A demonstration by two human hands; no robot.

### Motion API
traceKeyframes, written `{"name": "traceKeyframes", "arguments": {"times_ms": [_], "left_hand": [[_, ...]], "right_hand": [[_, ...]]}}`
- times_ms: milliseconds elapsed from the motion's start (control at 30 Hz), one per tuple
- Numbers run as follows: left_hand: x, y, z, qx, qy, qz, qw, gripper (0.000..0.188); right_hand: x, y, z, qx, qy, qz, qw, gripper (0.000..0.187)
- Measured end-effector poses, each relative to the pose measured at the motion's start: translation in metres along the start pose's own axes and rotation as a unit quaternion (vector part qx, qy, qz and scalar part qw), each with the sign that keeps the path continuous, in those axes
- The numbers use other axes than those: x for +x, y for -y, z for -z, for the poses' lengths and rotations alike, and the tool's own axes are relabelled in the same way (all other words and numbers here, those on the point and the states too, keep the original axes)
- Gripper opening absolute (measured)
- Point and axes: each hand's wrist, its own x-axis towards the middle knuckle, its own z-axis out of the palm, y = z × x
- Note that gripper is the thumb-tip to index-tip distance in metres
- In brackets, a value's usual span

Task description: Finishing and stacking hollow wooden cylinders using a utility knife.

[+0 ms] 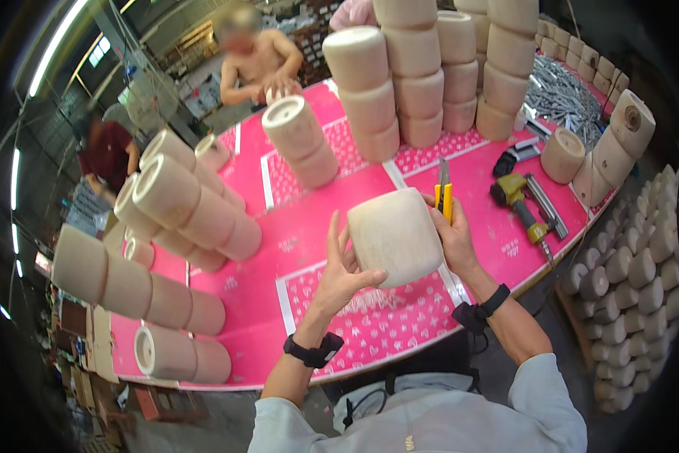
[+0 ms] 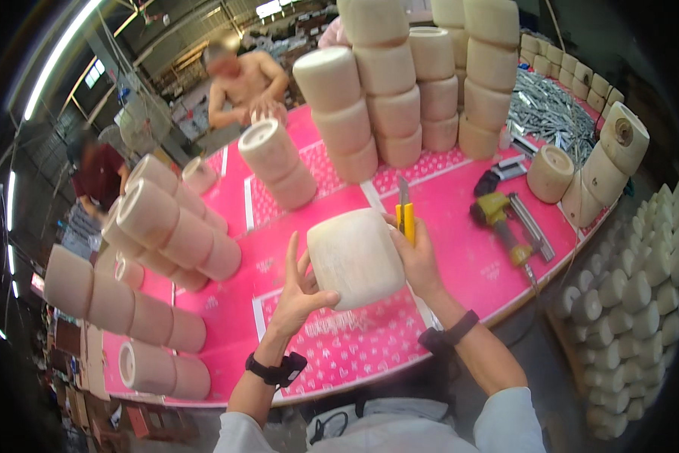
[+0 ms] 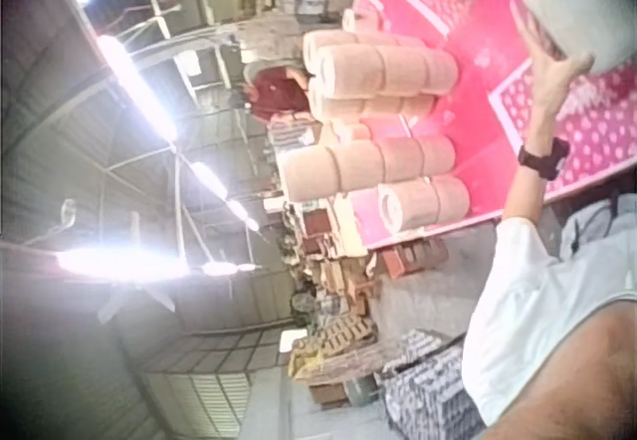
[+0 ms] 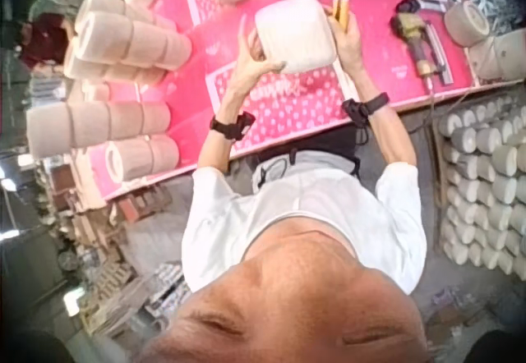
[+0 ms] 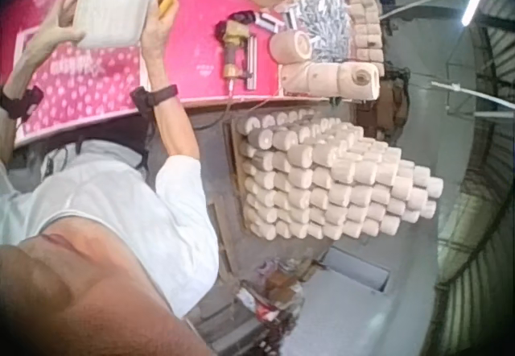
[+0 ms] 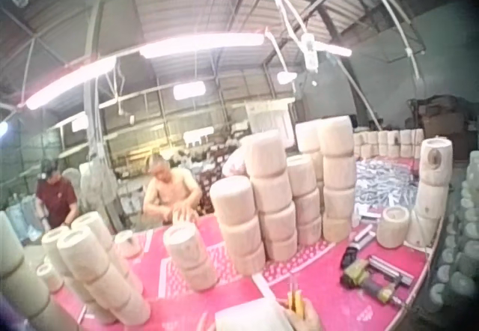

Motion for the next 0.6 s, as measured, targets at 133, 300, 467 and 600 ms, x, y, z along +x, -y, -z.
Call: {"name": "traceKeyframes", "arguments": {"times_ms": [133, 300, 467, 600], "left_hand": [[-0.032, 0.055, 0.02, 0.125, 0.029, -0.044, 0.991, 0.127], [-0.053, 0.082, 0.029, 0.391, 0.016, -0.112, 0.913, 0.106], [-0.056, 0.08, 0.031, 0.386, -0.001, -0.128, 0.914, 0.104], [-0.043, 0.073, 0.041, 0.342, 0.007, -0.065, 0.937, 0.087]], "right_hand": [[-0.031, -0.028, 0.004, -0.085, 0.01, -0.034, 0.996, 0.031], [-0.058, -0.039, -0.001, -0.116, 0.043, -0.069, 0.99, 0.033], [-0.065, -0.037, 0.013, -0.159, 0.032, -0.092, 0.983, 0.032], [-0.058, -0.011, 0.039, -0.243, 0.067, -0.168, 0.953, 0.03]]}}
